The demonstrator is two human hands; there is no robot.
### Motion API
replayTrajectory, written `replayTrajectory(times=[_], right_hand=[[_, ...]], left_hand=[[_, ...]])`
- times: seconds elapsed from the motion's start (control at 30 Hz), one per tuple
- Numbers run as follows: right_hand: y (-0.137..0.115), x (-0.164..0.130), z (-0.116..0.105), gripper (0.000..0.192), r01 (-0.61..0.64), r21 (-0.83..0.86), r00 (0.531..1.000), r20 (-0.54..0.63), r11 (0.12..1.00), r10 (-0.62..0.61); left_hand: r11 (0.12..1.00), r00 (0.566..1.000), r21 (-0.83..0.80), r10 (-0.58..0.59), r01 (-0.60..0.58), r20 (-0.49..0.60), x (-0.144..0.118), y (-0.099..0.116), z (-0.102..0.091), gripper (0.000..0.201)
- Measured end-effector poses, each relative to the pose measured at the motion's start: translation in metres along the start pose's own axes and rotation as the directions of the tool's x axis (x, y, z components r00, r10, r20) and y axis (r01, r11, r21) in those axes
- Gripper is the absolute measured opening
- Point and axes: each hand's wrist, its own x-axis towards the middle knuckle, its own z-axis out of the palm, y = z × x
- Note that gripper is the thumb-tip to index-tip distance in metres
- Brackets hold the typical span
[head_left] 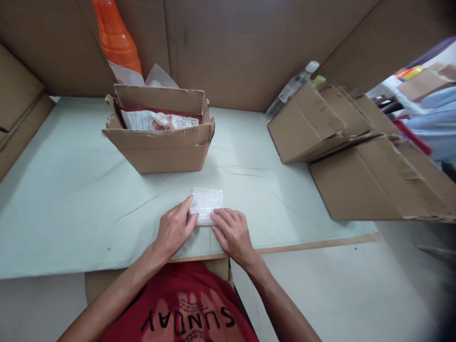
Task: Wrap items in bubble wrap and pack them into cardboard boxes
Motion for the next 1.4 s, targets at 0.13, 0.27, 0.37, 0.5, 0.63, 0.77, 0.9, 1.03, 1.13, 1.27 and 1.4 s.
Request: replayTrajectory(times=[0.13, 0.27, 0.37, 0.5, 0.63, 0.77, 0.9, 1.03, 1.13, 1.27, 1.4], right_hand=[[0.004, 0.013, 0.006, 0.022, -0.05, 0.053, 0.998, -0.039, 0.997, 0.052], [0.0, 0.015, 0.005, 0.02, -0.168, 0.303, 0.972, -0.107, 0.938, 0.208], [-0.011, 0.013, 0.004, 0.02, -0.316, 0.49, 0.932, 0.0, 0.812, 0.363], [-0.021, 0.012, 0.0, 0.019, -0.369, 0.601, 0.922, 0.143, 0.709, 0.359], [-0.016, 0.013, -0.006, 0.028, -0.297, 0.624, 0.936, 0.04, 0.723, 0.35], [-0.011, 0.018, -0.009, 0.049, -0.307, 0.639, 0.946, 0.125, 0.706, 0.299], [-0.012, 0.031, -0.015, 0.013, -0.279, 0.601, 0.959, 0.217, 0.749, 0.182], [-0.002, 0.062, -0.047, 0.005, -0.09, 0.472, 0.995, 0.008, 0.877, 0.098], [0.01, 0.104, -0.089, 0.007, 0.058, 0.333, 0.972, -0.233, 0.941, 0.022], [0.014, 0.18, -0.135, 0.008, 0.174, 0.123, 0.887, -0.45, 0.977, -0.101], [0.013, 0.261, -0.14, 0.01, 0.253, -0.019, 0.919, -0.306, 0.967, -0.247]], left_hand=[[0.944, 0.982, -0.285, -0.183, 0.165, -0.038, -0.005, 0.0, -0.011, 0.048], [0.612, 0.89, -0.672, -0.426, 0.417, 0.164, -0.017, 0.006, -0.018, 0.059], [0.344, 0.845, -0.805, -0.425, 0.483, 0.325, -0.023, 0.015, -0.014, 0.065], [0.29, 0.844, -0.829, -0.413, 0.478, 0.343, -0.022, 0.022, -0.007, 0.068], [0.443, 0.875, -0.77, -0.377, 0.459, 0.305, -0.022, 0.021, -0.01, 0.049], [0.549, 0.908, -0.723, -0.28, 0.419, 0.313, -0.025, 0.019, -0.01, 0.027], [0.673, 0.944, -0.664, -0.204, 0.327, 0.259, -0.025, 0.01, -0.012, 0.019], [0.862, 0.992, -0.501, -0.113, 0.074, -0.049, -0.008, -0.009, -0.039, 0.028], [0.962, 0.904, -0.269, -0.078, -0.042, -0.42, 0.021, -0.025, -0.074, 0.04], [0.987, 0.754, -0.025, 0.106, -0.16, -0.648, 0.07, -0.037, -0.115, 0.064], [0.96, 0.73, 0.098, 0.263, -0.262, -0.63, 0.102, -0.036, -0.127, 0.069]])
